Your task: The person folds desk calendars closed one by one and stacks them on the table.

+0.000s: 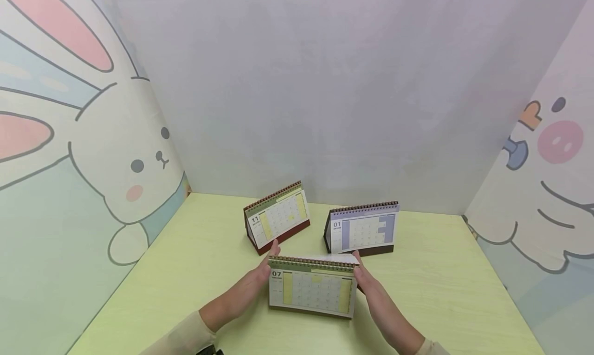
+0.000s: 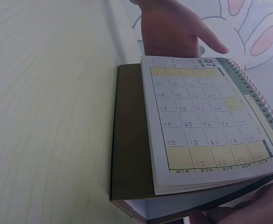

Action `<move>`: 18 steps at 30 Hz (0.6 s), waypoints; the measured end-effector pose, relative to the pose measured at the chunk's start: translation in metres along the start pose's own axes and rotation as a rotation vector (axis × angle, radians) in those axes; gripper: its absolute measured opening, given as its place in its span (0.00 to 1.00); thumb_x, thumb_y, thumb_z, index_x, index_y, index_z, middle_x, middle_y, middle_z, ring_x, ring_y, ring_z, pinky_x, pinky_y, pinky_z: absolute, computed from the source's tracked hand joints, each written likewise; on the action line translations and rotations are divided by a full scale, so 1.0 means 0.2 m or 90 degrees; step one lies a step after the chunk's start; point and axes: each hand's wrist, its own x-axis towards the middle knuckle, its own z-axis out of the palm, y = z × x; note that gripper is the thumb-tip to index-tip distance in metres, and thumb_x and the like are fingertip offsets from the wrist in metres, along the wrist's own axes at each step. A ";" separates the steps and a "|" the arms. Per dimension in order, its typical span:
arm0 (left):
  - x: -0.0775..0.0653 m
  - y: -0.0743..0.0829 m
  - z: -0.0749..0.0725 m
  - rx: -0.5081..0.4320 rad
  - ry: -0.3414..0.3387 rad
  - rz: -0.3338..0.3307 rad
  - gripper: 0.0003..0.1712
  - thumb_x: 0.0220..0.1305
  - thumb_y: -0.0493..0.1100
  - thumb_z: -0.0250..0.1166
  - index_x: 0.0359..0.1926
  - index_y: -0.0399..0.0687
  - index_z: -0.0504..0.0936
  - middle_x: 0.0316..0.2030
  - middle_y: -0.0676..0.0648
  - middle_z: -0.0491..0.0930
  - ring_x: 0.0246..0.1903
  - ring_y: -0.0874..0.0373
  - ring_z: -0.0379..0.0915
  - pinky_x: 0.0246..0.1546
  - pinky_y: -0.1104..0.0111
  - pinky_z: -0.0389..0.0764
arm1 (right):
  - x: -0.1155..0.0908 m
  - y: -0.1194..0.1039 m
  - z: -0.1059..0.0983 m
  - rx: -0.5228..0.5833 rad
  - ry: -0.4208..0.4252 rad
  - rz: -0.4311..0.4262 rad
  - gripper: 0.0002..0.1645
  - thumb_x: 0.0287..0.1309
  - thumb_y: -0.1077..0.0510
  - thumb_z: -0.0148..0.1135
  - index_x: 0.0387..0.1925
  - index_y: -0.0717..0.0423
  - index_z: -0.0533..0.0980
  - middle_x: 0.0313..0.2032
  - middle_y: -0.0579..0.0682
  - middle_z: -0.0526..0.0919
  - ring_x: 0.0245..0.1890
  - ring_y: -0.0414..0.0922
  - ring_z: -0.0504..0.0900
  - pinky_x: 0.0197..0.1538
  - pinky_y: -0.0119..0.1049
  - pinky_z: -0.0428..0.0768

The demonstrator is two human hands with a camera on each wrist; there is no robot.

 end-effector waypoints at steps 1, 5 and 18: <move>0.00 0.00 0.00 0.000 0.002 -0.003 0.43 0.99 0.63 0.28 0.98 0.55 0.24 0.99 0.44 0.30 0.99 0.36 0.33 0.96 0.30 0.39 | 0.00 0.00 0.00 0.004 0.003 -0.003 0.45 0.99 0.37 0.23 0.98 0.57 0.34 0.98 0.56 0.26 0.98 0.69 0.27 0.91 0.35 0.56; 0.00 0.01 0.01 -0.010 0.007 -0.009 0.44 0.99 0.63 0.30 0.97 0.53 0.23 0.99 0.41 0.31 0.98 0.34 0.34 0.95 0.29 0.40 | 0.00 0.01 0.00 0.028 0.014 -0.027 0.44 0.99 0.40 0.26 0.98 0.59 0.37 0.98 0.57 0.28 0.97 0.70 0.26 0.98 0.61 0.43; 0.00 0.03 0.01 -0.023 0.008 -0.016 0.45 0.99 0.64 0.28 0.97 0.52 0.20 0.99 0.37 0.35 0.98 0.31 0.36 0.95 0.27 0.40 | 0.02 -0.02 -0.01 0.028 0.033 -0.048 0.43 0.99 0.43 0.32 0.98 0.60 0.39 0.98 0.58 0.30 0.96 0.71 0.21 0.87 0.87 0.22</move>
